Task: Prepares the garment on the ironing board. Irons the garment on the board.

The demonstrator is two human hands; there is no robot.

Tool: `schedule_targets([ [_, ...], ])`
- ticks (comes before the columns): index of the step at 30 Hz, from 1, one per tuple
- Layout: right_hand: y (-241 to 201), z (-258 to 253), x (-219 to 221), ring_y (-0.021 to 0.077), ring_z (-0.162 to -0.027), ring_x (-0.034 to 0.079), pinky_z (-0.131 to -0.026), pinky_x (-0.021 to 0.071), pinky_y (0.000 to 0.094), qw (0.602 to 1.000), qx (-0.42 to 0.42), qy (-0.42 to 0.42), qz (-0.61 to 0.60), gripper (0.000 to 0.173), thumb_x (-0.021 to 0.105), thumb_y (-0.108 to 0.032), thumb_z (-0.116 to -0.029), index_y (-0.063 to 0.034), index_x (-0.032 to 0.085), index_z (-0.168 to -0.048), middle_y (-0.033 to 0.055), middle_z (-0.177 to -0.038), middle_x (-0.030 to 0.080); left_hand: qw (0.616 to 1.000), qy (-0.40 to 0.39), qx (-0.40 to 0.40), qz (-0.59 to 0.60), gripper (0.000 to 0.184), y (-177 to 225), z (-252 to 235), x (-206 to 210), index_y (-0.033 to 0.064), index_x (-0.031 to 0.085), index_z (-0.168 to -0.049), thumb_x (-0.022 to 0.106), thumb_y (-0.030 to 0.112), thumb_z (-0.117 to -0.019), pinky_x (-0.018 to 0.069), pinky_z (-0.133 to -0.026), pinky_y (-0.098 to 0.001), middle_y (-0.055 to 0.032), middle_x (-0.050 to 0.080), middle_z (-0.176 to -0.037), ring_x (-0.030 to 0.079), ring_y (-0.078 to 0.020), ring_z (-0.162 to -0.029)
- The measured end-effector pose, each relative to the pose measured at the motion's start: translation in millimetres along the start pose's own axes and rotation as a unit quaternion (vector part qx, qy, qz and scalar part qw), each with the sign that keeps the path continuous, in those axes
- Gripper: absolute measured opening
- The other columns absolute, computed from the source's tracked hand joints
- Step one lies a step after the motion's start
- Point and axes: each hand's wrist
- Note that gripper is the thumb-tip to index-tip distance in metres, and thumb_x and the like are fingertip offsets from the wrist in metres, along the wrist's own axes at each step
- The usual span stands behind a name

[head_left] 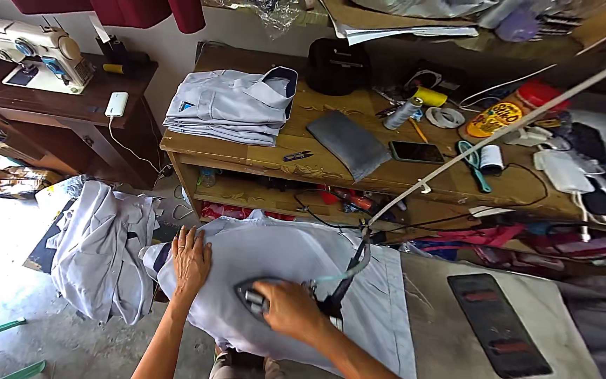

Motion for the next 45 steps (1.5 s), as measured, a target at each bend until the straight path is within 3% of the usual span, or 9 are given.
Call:
schedule_targets([
  [4,29,32,34,0.0397,-0.085,0.071,-0.071,0.0529,0.0602,0.999,-0.027,0.001,0.021,0.043,0.067,-0.029,-0.0916,-0.0222,0.061,-0.134,0.0169,-0.09,0.072,0.997,-0.059,0.035,-0.034,0.061,1,3,13,0.0225,0.052,-0.152,0.033,0.057,-0.1056,0.0158,-0.121,-0.07,-0.0126,0.044,-0.161,0.03,-0.0445,-0.152],
  [11,93,7,-30,0.0424,-0.104,0.068,-0.083,0.0517,0.0645,0.982,0.15,0.105,-0.046,0.045,0.065,-0.032,-0.0911,-0.0164,0.063,-0.133,0.0209,-0.109,0.071,0.995,-0.078,0.028,-0.048,0.071,-2,0,15,0.0238,0.049,-0.155,0.028,0.068,-0.1022,0.0147,-0.122,-0.0659,-0.0109,0.042,-0.162,0.03,-0.0413,-0.153],
  [17,71,37,9,0.041,-0.097,0.069,-0.078,0.0523,0.0637,0.997,0.064,0.039,-0.034,0.04,0.067,-0.028,-0.0908,-0.0177,0.063,-0.129,0.0185,-0.102,0.072,0.999,0.007,0.039,0.001,0.062,-2,9,13,0.0139,0.061,-0.144,0.038,0.054,-0.1031,0.0215,-0.122,-0.0646,-0.0139,0.052,-0.154,0.038,-0.042,-0.149],
  [19,63,59,31,0.0415,-0.093,0.069,-0.076,0.0528,0.063,0.999,0.025,0.004,-0.028,0.037,0.068,-0.025,-0.0919,-0.0165,0.063,-0.127,0.0193,-0.097,0.071,1.0,-0.001,0.014,-0.013,0.06,19,20,6,0.011,0.059,-0.145,0.038,0.05,-0.1038,0.0179,-0.121,-0.0687,-0.0176,0.048,-0.157,0.034,-0.0453,-0.15],
  [23,74,91,54,0.0408,-0.083,0.069,-0.069,0.0517,0.0599,0.998,-0.041,-0.042,-0.002,0.035,0.066,-0.022,-0.0931,-0.0169,0.06,-0.127,0.0182,-0.087,0.069,0.998,-0.039,-0.028,-0.028,0.074,55,57,11,0.0145,0.047,-0.156,0.03,0.064,-0.1031,0.0138,-0.117,-0.0767,-0.0201,0.038,-0.163,0.028,-0.0491,-0.152],
  [29,129,118,41,0.0376,-0.093,0.071,-0.082,0.054,0.0598,0.995,0.048,0.011,-0.084,0.06,0.069,-0.058,-0.09,-0.0245,0.061,-0.139,0.0166,-0.101,0.074,0.997,-0.052,0.011,-0.063,0.076,-32,37,-5,0.0205,0.043,-0.158,0.026,0.069,-0.102,0.0152,-0.12,-0.0713,-0.0149,0.036,-0.165,0.026,-0.0459,-0.153],
  [32,131,105,42,0.0364,-0.089,0.071,-0.078,0.0544,0.058,0.997,0.024,0.033,-0.06,0.071,0.06,-0.072,-0.0887,-0.0216,0.061,-0.139,0.0158,-0.095,0.073,0.996,-0.054,-0.013,-0.063,0.08,-58,19,-14,0.0175,0.046,-0.156,0.025,0.071,-0.1011,0.0158,-0.122,-0.0675,-0.0138,0.039,-0.164,0.028,-0.0439,-0.153],
  [37,82,47,30,0.0348,-0.08,0.071,-0.068,0.054,0.0559,0.996,-0.044,0.074,0.003,0.064,0.046,-0.071,-0.0963,-0.0156,0.066,-0.121,0.0141,-0.084,0.07,0.992,-0.061,-0.078,-0.074,0.074,-59,2,-11,0.0221,0.059,-0.146,0.027,0.071,-0.1001,0.0139,-0.123,-0.065,-0.0088,0.049,-0.157,0.035,-0.0384,-0.151],
  [45,12,-50,-35,0.0354,-0.095,0.069,-0.077,0.0517,0.0573,0.993,-0.099,0.062,0.024,0.062,0.048,-0.067,-0.0977,-0.0109,0.063,-0.118,0.016,-0.097,0.07,0.992,-0.054,-0.08,-0.086,0.072,-59,3,-8,0.0242,0.06,-0.144,0.027,0.071,-0.1001,0.0152,-0.124,-0.0618,-0.0048,0.053,-0.155,0.038,-0.0345,-0.15],
])
Point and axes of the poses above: each hand's wrist, its own z-axis away from the middle knuckle, its own x-axis out of the palm, y = z × x
